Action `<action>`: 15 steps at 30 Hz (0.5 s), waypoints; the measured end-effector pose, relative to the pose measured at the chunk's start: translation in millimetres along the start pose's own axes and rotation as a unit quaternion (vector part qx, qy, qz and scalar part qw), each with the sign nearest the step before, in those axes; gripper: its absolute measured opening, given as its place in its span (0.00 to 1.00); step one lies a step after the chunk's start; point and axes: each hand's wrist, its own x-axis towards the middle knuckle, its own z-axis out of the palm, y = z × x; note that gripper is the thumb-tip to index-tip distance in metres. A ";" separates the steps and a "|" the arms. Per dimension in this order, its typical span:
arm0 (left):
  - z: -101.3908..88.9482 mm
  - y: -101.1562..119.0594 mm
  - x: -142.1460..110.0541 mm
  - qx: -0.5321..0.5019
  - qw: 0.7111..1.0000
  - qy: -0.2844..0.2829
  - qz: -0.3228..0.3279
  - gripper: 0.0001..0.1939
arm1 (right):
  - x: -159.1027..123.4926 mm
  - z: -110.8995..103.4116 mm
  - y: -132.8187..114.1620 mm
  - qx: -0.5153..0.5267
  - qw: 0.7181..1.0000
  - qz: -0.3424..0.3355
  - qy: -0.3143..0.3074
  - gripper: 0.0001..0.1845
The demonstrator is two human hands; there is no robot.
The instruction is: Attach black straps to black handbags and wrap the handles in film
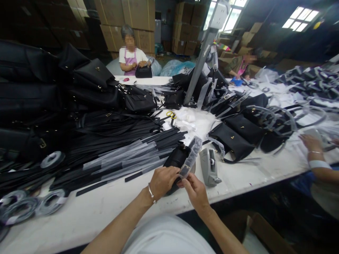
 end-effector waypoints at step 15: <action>-0.5 -12.5 -6.7 0.145 0.986 -0.077 -0.023 0.07 | 11.1 1.1 18.1 -0.326 0.930 -0.164 -0.030 0.13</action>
